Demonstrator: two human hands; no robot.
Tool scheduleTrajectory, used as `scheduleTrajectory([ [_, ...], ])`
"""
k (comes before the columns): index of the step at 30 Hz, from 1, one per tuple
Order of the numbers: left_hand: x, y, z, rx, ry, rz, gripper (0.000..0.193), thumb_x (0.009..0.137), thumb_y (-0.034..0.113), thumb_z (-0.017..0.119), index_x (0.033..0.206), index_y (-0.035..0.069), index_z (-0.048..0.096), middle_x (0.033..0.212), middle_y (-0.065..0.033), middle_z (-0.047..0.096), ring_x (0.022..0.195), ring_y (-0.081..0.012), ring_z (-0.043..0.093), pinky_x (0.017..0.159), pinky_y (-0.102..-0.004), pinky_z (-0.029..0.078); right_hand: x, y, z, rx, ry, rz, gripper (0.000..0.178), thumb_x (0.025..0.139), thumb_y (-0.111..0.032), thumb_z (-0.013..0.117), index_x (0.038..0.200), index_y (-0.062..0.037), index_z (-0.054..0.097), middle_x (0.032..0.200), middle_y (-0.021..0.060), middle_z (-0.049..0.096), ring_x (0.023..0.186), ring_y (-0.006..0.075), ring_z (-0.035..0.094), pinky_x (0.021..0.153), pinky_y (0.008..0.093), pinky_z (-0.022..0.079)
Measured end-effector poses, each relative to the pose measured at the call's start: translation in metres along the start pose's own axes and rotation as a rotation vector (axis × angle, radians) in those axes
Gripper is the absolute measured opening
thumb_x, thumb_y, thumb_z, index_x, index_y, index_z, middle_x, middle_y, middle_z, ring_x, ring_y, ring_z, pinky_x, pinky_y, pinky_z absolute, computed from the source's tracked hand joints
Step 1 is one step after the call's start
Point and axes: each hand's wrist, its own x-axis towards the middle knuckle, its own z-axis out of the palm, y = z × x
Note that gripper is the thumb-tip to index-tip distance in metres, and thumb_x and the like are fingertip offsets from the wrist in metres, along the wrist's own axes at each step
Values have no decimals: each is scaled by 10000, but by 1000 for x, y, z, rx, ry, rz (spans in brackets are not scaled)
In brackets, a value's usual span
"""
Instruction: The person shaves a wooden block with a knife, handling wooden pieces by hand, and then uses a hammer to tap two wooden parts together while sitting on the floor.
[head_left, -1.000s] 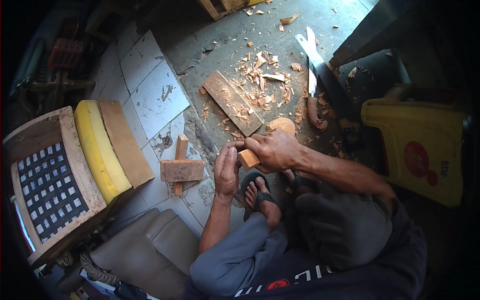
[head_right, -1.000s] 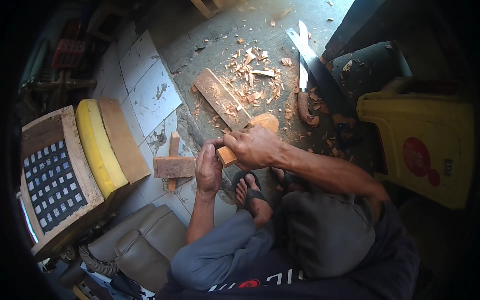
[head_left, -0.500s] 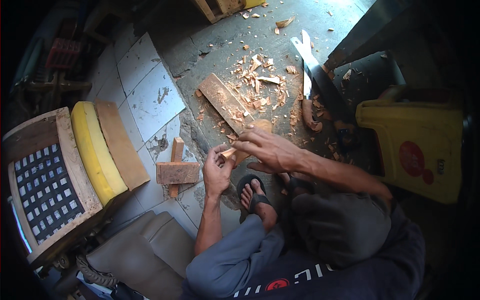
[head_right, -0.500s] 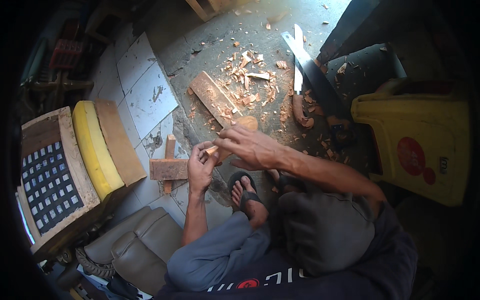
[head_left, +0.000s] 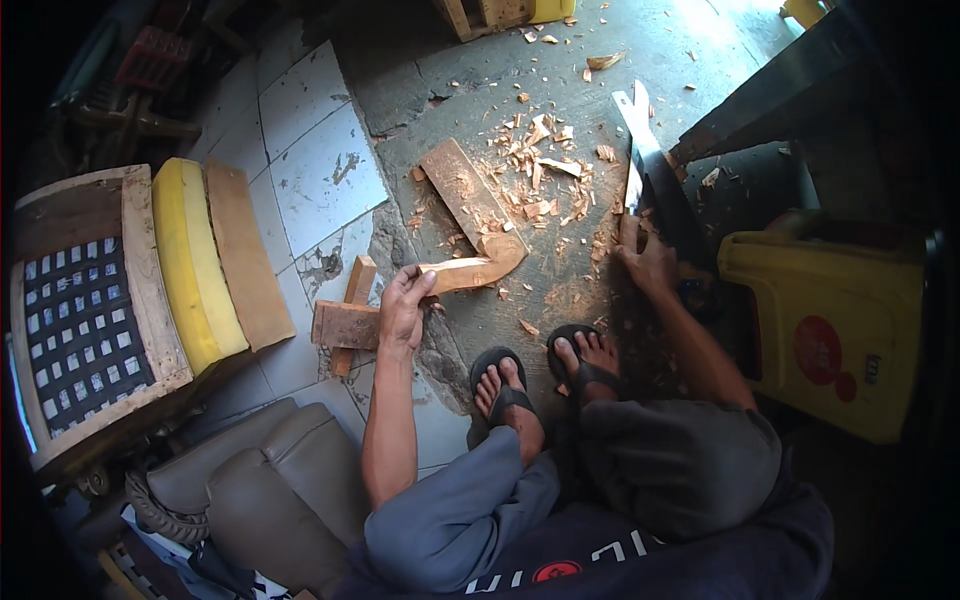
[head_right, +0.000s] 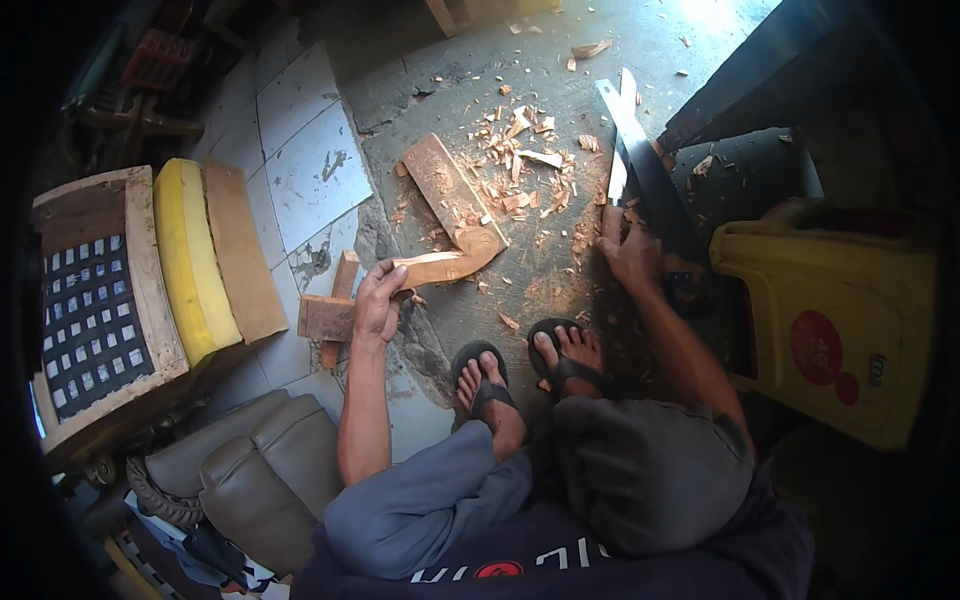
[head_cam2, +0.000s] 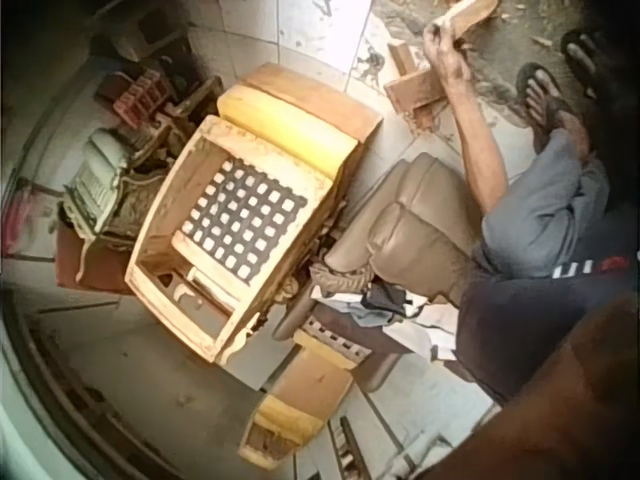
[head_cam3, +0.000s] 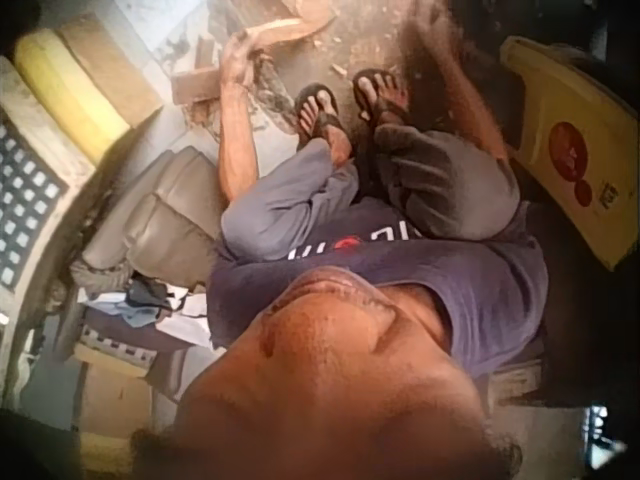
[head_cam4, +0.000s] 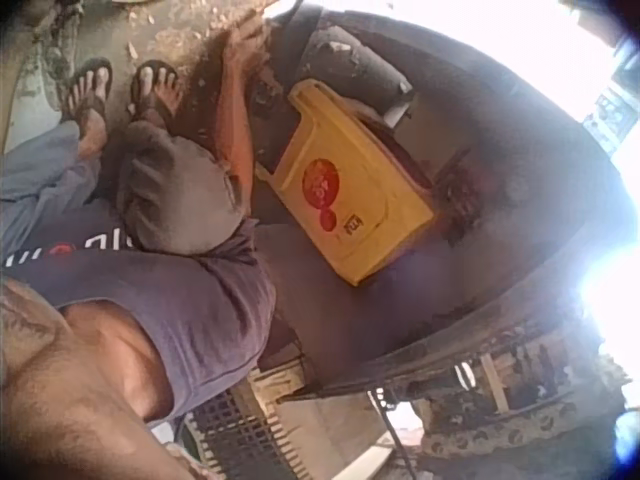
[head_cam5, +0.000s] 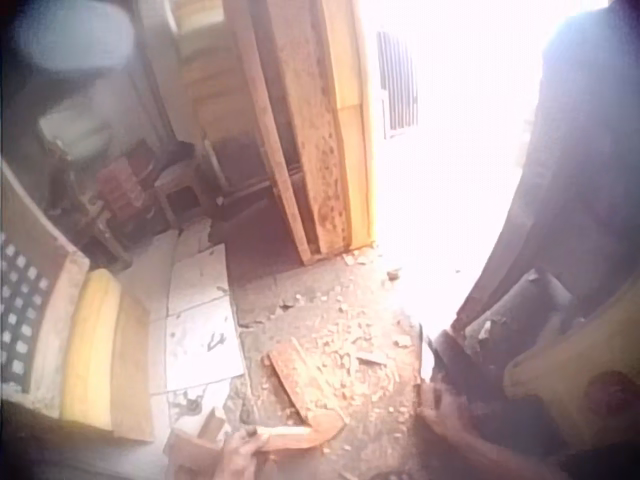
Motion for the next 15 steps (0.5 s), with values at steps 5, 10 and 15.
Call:
scheduleTrajectory([
  [5,47,1,-9,-68,7,-41,519,992,304,667,1386,4,514,1188,-81,639,1093,-190,593,946,-393,470,-26,-66,-8,262,-96,-110,527,879,-377,726,1204,9,576,1119,208,579,990,352,592,823,482,518],
  [10,86,-23,1,-306,-11,43,531,1006,195,617,1458,-20,438,1284,-125,600,1179,-256,574,1014,-442,462,-66,-80,21,109,-309,-320,473,863,-310,737,1177,10,584,1072,160,615,1024,315,586,877,407,499],
  [15,100,-36,10,-451,30,71,480,985,215,591,1423,40,503,1312,-109,591,1221,-268,544,1031,-438,439,-70,-122,57,-220,-376,-785,423,826,-283,743,1113,-10,594,990,168,603,957,340,543,858,453,471],
])
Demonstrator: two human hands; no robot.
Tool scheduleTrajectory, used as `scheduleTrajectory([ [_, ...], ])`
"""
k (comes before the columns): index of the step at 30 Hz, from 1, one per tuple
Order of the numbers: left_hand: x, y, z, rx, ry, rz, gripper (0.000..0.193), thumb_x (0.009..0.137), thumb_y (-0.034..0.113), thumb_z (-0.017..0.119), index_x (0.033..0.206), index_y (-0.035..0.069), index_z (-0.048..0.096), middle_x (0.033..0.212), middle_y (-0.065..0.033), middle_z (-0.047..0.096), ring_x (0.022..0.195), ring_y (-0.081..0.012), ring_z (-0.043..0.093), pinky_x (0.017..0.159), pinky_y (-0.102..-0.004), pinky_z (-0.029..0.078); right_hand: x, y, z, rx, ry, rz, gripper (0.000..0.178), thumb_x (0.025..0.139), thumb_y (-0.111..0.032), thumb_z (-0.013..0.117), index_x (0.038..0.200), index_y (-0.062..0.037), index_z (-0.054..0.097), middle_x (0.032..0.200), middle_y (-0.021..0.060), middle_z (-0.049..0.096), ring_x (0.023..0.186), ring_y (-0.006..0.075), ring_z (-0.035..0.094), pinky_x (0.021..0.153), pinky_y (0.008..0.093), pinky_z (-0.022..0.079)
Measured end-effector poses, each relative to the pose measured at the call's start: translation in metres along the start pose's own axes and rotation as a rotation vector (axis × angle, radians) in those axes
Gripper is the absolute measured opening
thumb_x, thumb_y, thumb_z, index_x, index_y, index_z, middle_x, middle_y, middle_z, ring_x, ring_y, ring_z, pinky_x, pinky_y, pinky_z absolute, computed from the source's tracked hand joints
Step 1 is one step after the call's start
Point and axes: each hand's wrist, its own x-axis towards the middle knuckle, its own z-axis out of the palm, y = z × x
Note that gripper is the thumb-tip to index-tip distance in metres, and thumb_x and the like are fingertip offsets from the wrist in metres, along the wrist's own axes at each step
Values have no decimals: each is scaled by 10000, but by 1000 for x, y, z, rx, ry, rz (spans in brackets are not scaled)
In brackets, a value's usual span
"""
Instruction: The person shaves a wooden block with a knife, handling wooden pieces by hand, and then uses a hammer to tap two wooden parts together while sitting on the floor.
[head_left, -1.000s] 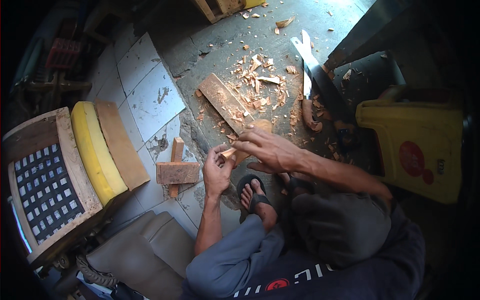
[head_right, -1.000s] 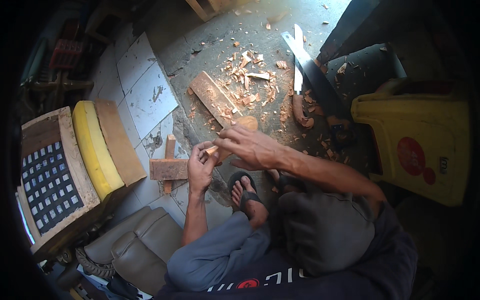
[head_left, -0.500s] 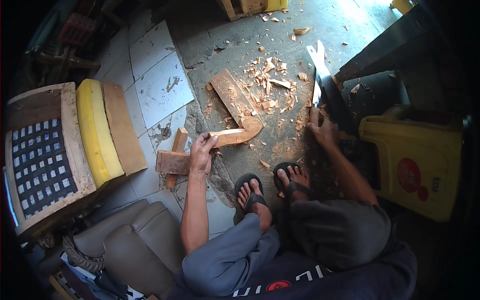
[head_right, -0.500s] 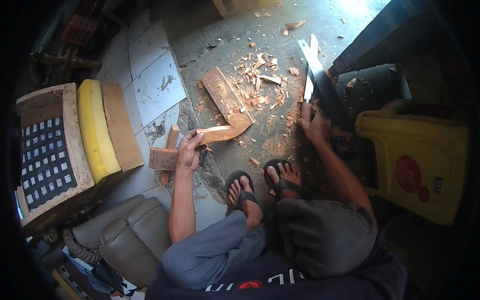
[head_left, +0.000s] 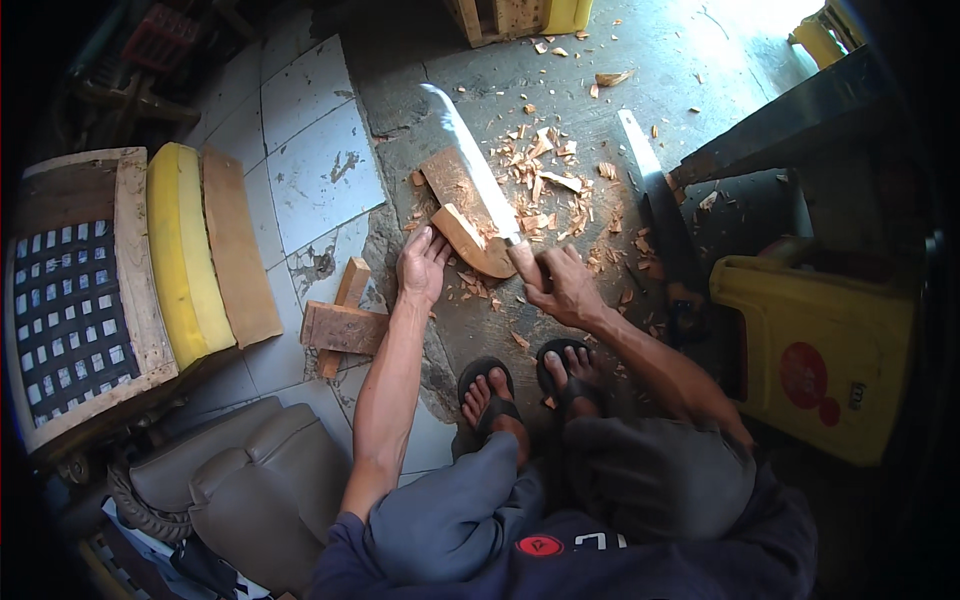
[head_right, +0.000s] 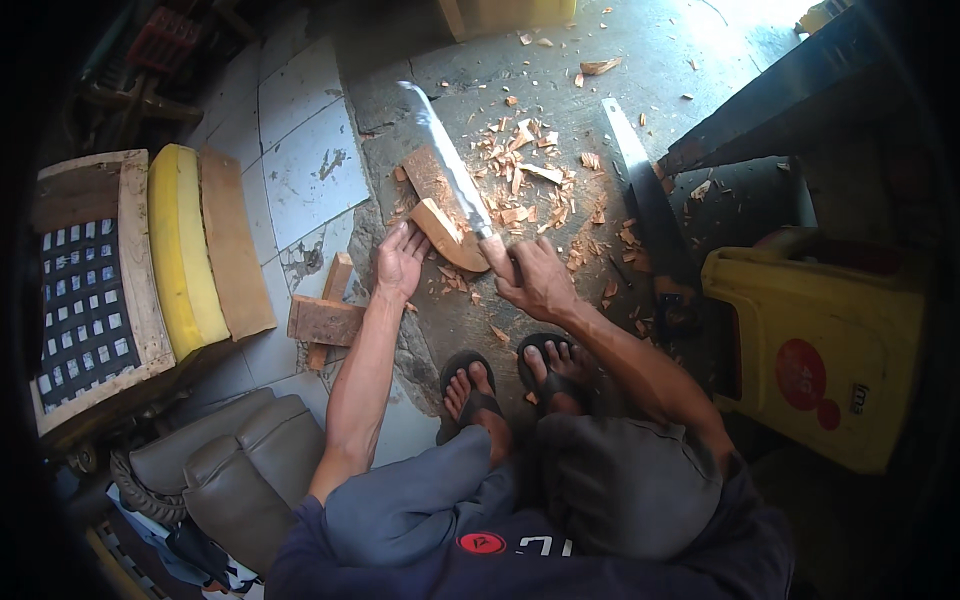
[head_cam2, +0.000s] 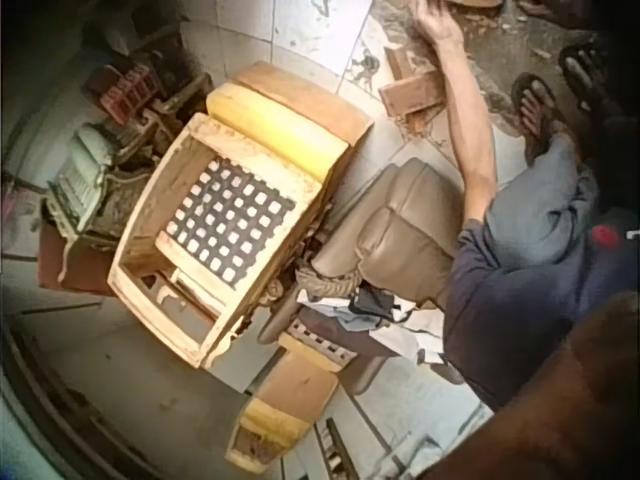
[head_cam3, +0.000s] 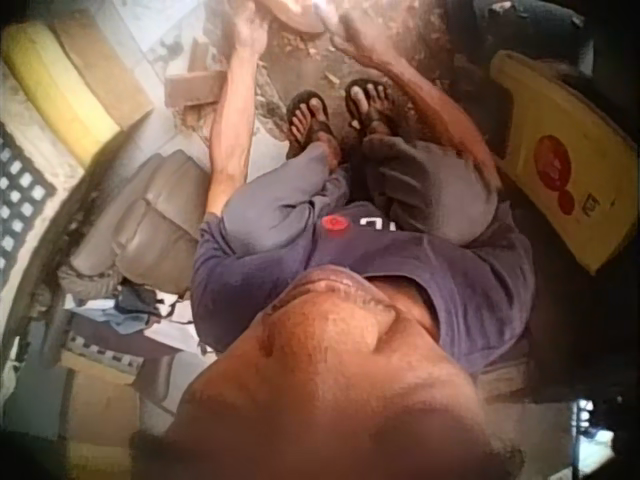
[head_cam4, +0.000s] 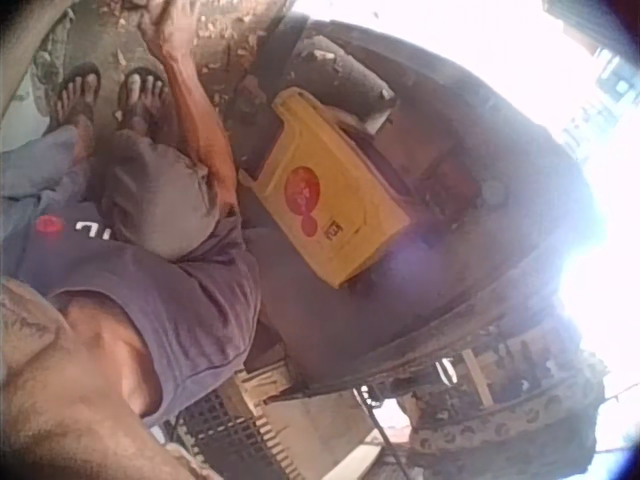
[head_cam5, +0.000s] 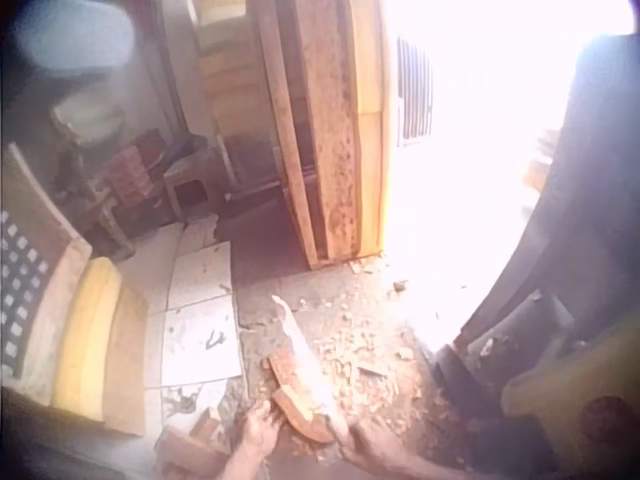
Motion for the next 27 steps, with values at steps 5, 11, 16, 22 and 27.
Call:
scheduleTrajectory([
  [5,0,2,13,51,104,24,371,993,297,605,1302,92,589,1206,-57,635,1119,-221,583,983,-383,447,55,-37,24,4,-25,-199,368,787,-266,735,976,-13,548,930,184,599,890,357,529,828,470,449],
  [11,2,6,28,269,80,101,213,999,233,660,1130,65,647,963,28,640,874,-53,565,793,-254,460,72,-46,58,-74,32,-221,370,758,-253,751,979,-20,568,930,175,598,926,364,548,822,473,463],
  [16,14,3,20,339,117,123,215,973,147,693,1141,17,662,972,19,647,881,-77,570,801,-259,463,73,-44,60,-145,22,-197,369,765,-256,749,1001,-26,583,959,164,594,943,353,551,835,479,459],
  [22,24,-4,11,297,134,110,231,971,159,686,1182,65,671,1016,-1,673,931,-117,617,827,-316,515,77,-40,54,-177,34,-232,387,788,-284,748,1048,-34,607,947,144,571,928,338,526,836,471,437],
  [27,23,1,11,194,141,-10,313,956,145,707,1242,25,668,1099,-30,682,1009,-126,599,926,-290,456,72,-37,39,-170,69,-187,587,799,-321,771,1270,-48,553,1149,177,574,1071,359,539,949,495,423],
])
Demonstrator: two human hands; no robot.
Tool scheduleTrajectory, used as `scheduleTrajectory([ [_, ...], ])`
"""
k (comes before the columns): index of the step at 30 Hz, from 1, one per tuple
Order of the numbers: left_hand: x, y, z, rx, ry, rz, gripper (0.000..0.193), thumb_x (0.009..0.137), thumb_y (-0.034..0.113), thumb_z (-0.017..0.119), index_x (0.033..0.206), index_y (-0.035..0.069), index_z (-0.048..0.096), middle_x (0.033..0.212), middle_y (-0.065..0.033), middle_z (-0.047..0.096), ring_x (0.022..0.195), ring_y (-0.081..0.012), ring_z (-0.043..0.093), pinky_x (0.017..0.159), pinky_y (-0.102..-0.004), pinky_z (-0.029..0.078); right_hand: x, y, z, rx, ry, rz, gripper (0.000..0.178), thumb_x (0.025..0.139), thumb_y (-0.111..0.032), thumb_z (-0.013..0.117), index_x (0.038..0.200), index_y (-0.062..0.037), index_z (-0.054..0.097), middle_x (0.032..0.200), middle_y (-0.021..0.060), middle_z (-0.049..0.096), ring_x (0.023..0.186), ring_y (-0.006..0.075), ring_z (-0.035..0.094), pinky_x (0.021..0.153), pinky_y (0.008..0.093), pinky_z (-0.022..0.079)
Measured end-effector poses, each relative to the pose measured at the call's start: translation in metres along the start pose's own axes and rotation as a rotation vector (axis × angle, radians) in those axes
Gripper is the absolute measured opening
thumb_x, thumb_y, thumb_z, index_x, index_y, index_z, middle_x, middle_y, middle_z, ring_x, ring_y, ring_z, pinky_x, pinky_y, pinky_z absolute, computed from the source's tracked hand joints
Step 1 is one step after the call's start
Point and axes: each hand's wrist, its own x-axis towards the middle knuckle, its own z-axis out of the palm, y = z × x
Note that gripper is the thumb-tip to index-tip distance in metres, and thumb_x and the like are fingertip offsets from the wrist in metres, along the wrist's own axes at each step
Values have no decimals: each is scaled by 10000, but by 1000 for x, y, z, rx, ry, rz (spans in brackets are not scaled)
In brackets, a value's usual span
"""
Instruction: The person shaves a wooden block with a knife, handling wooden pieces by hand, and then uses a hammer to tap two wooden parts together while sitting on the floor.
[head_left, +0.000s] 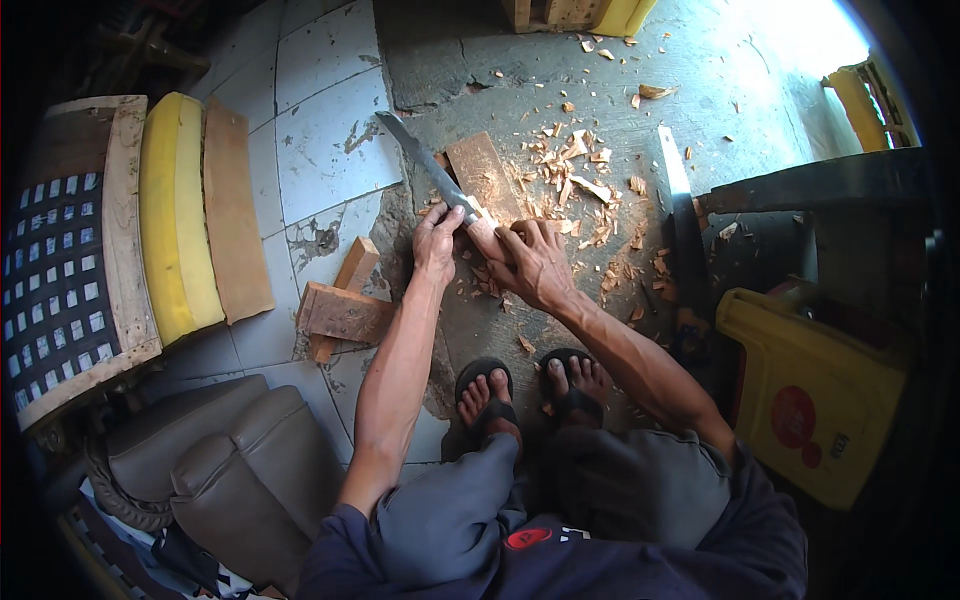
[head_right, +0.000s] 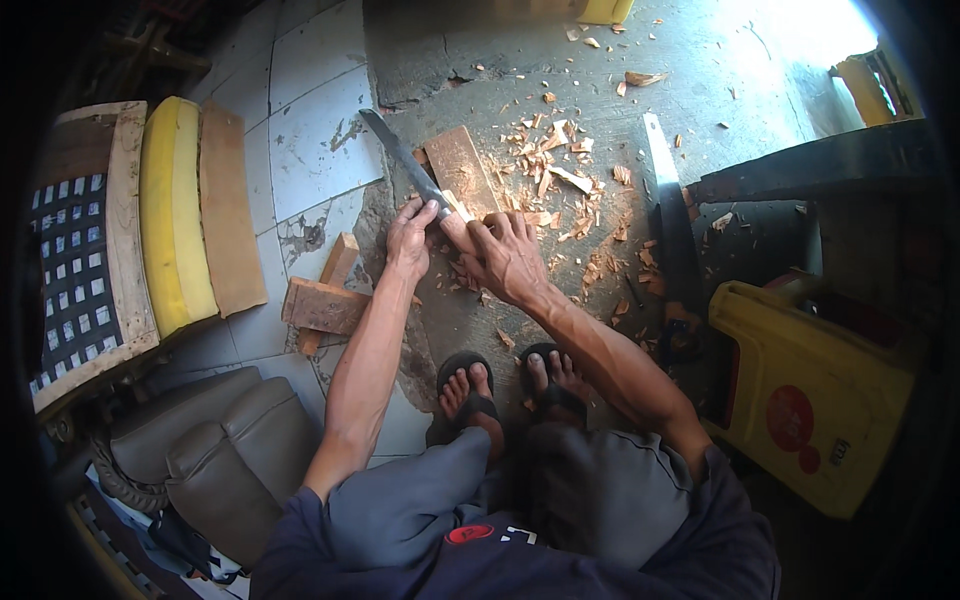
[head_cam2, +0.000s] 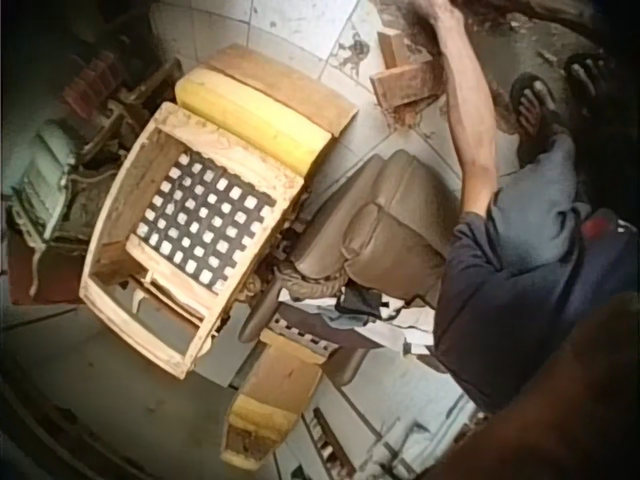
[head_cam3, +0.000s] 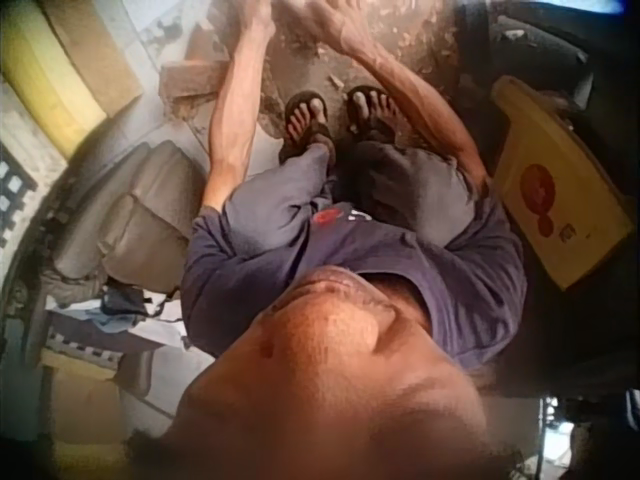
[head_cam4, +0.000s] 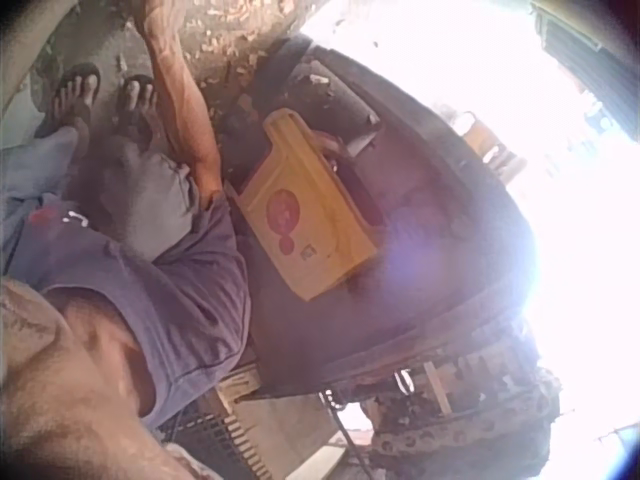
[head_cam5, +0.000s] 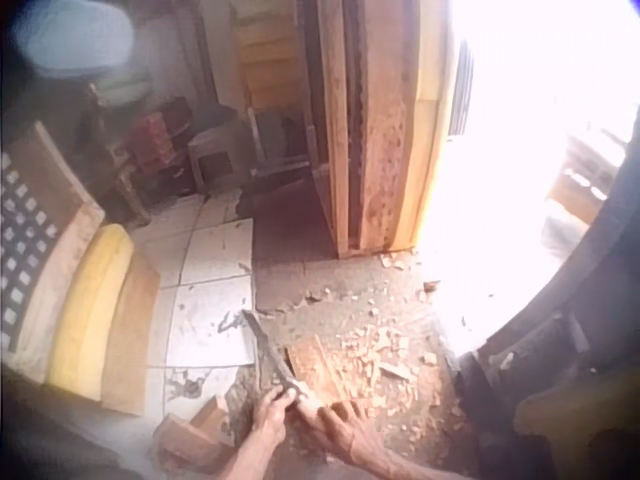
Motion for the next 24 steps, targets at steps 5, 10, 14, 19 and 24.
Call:
scheduleTrajectory([
  [5,7,-9,-15,109,57,116,289,961,211,711,1218,96,647,1038,9,671,943,-139,629,814,-362,524,-34,5,-10,251,36,109,752,793,-196,822,1428,-28,456,1279,213,527,1176,397,526,991,480,454],
  [10,-23,-12,21,-75,54,6,407,958,156,721,1316,0,605,1141,-32,656,1012,-140,612,950,-270,465,-64,25,-16,214,35,182,685,826,-140,789,1431,-64,477,1247,206,580,1154,409,578,975,459,495],
  [14,-19,-17,14,-77,43,55,393,961,119,715,1311,-21,602,1154,-47,665,1034,-149,615,974,-281,473,-66,21,-19,243,-24,275,639,834,-123,774,1404,-60,492,1253,213,582,1164,412,581,979,459,499],
  [19,-11,-19,12,-99,30,65,363,958,108,721,1281,-29,631,1156,-59,681,1062,-146,615,996,-284,458,-61,11,-23,158,-39,206,628,837,-200,799,1387,-78,521,1302,194,562,1149,409,603,957,452,522],
  [24,-14,-17,19,-83,53,77,396,948,109,733,1296,-41,619,1170,-71,687,1072,-138,614,993,-280,462,-63,8,-20,190,-23,247,587,825,-148,788,1335,-31,521,1249,205,559,1122,407,596,934,465,519],
])
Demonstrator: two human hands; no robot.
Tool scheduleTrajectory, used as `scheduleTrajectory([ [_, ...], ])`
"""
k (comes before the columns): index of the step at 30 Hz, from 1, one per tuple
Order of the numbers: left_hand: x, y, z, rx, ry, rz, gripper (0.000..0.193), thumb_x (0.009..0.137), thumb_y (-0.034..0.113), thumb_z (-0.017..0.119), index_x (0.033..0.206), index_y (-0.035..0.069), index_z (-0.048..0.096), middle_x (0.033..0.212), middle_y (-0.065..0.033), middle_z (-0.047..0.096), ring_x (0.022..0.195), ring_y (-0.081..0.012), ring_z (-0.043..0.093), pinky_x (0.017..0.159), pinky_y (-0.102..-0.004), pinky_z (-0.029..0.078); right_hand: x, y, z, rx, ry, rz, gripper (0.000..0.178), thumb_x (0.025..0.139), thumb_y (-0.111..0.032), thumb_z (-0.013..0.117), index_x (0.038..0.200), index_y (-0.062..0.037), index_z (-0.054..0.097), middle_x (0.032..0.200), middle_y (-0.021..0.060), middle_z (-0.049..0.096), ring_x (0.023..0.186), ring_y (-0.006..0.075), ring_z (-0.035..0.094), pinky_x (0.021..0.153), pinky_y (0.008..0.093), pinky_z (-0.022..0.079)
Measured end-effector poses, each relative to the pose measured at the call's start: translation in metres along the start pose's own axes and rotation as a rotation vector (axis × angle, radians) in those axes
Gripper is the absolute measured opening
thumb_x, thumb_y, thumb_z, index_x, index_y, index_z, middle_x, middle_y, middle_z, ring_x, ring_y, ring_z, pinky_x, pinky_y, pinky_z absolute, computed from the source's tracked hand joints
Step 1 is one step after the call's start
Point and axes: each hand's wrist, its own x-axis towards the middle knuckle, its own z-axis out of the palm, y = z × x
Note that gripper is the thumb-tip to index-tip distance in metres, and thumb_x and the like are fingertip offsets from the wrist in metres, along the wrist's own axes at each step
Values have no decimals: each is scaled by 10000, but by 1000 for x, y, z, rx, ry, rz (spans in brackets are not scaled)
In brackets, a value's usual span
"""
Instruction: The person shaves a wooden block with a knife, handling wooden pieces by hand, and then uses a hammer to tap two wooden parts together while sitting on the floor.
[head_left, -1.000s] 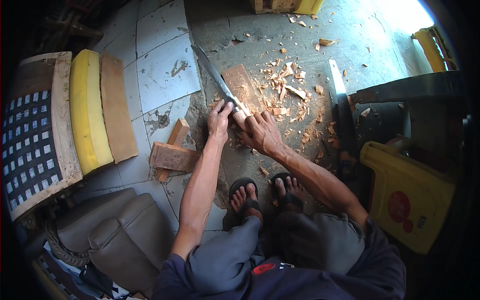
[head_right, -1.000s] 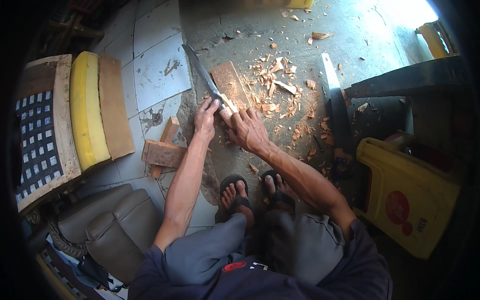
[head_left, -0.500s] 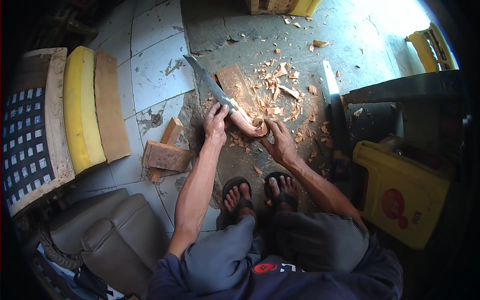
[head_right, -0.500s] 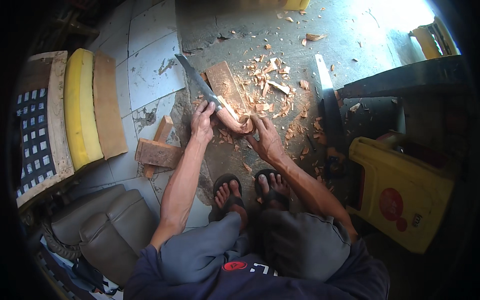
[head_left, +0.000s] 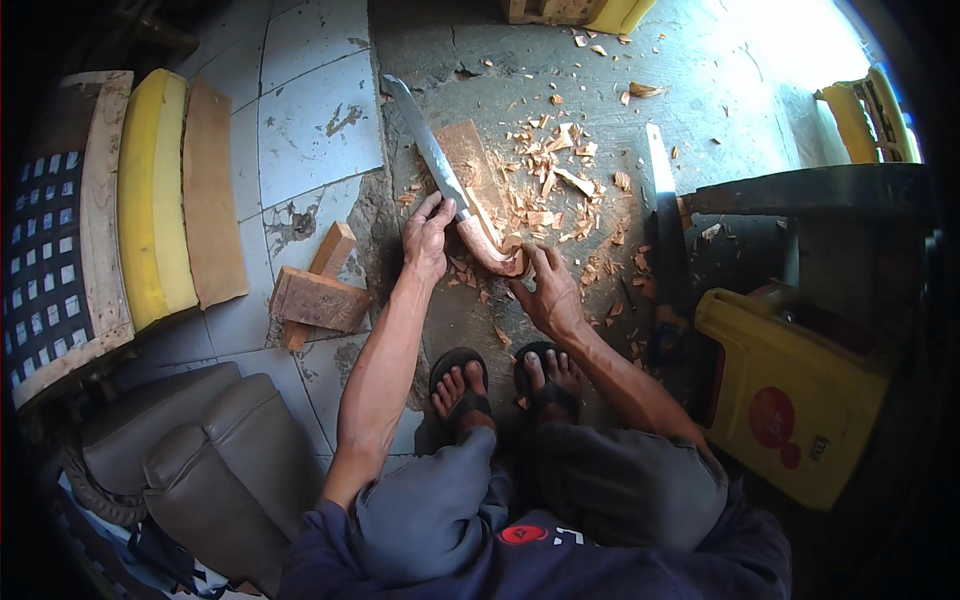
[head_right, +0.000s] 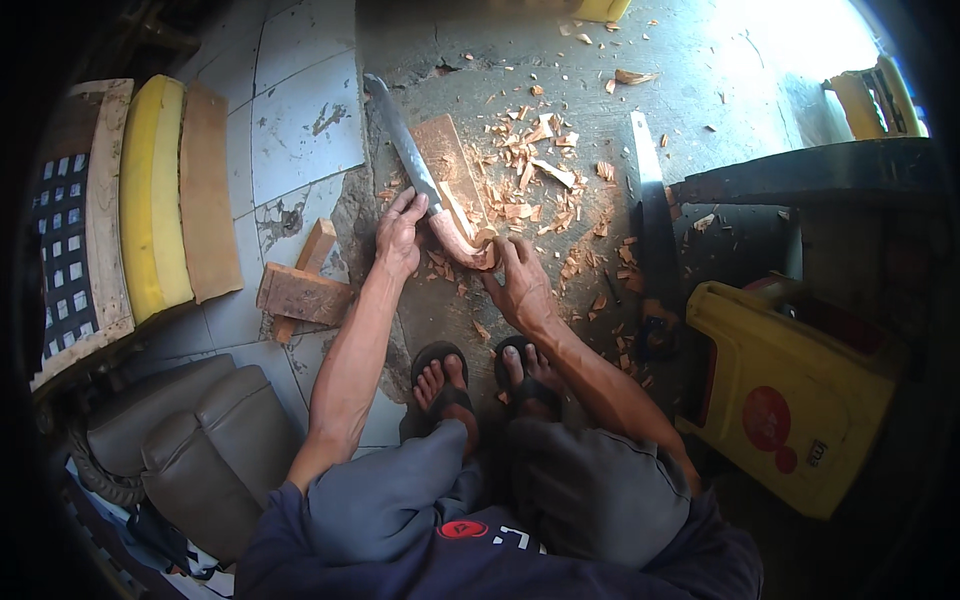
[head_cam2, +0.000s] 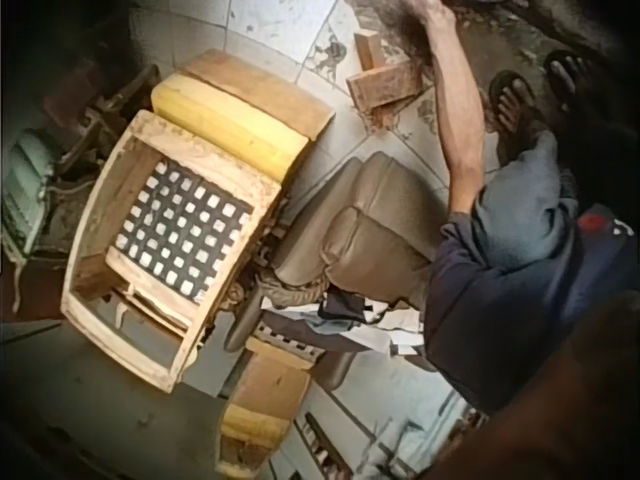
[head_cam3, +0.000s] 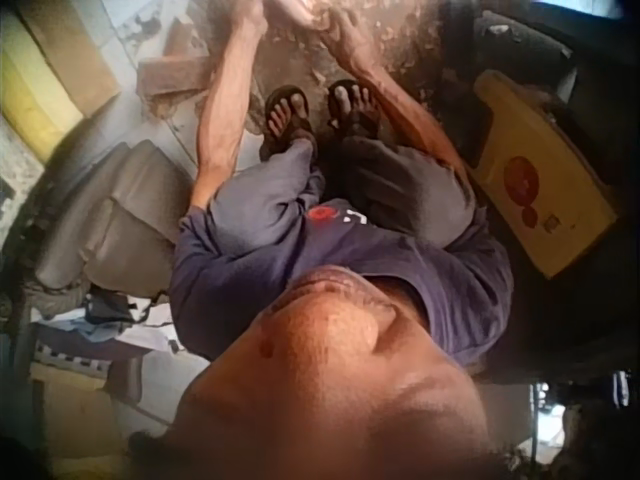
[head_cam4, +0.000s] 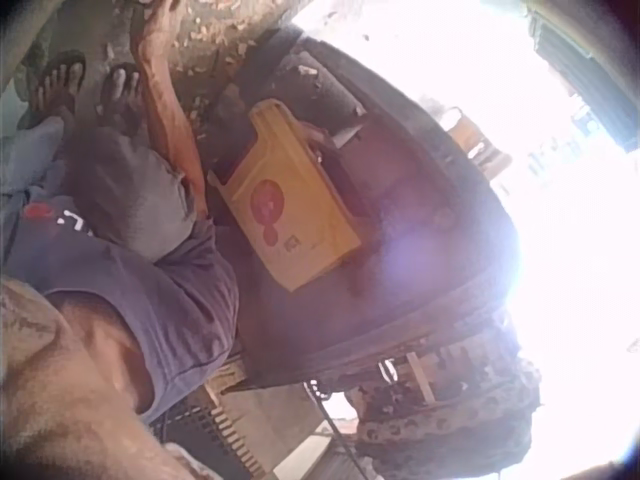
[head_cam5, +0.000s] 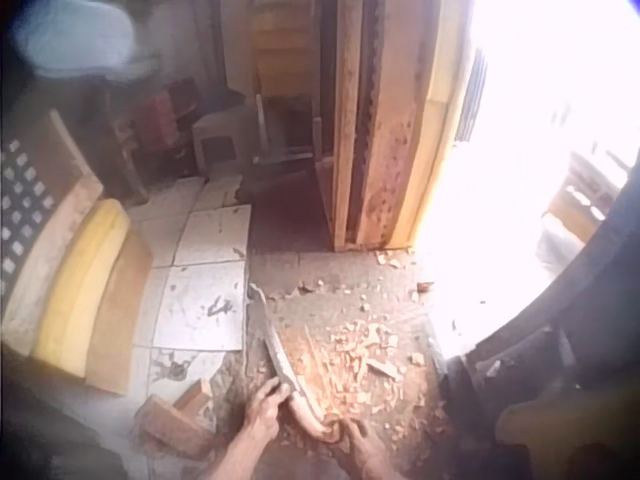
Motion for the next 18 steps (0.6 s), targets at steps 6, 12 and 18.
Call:
scheduleTrajectory([
  [6,11,5,-1,94,-93,-4,472,952,170,733,1368,9,578,1203,-43,683,1133,-140,589,1054,-320,401,0,3,6,79,-10,76,545,825,-170,800,1301,-43,566,1188,182,596,1028,377,640,854,443,550],
  [12,5,17,15,193,-87,51,269,949,143,733,1196,44,698,1075,-25,721,991,-112,635,934,-256,468,0,8,6,77,7,49,537,815,-151,805,1288,-35,578,1169,183,600,1015,351,651,822,412,563],
  [18,13,16,10,238,-133,58,338,931,201,762,1218,42,681,1105,-20,705,1043,-124,602,990,-289,419,3,7,5,117,-2,82,548,801,-151,816,1281,-32,579,1171,187,602,1060,348,648,856,428,555],
])
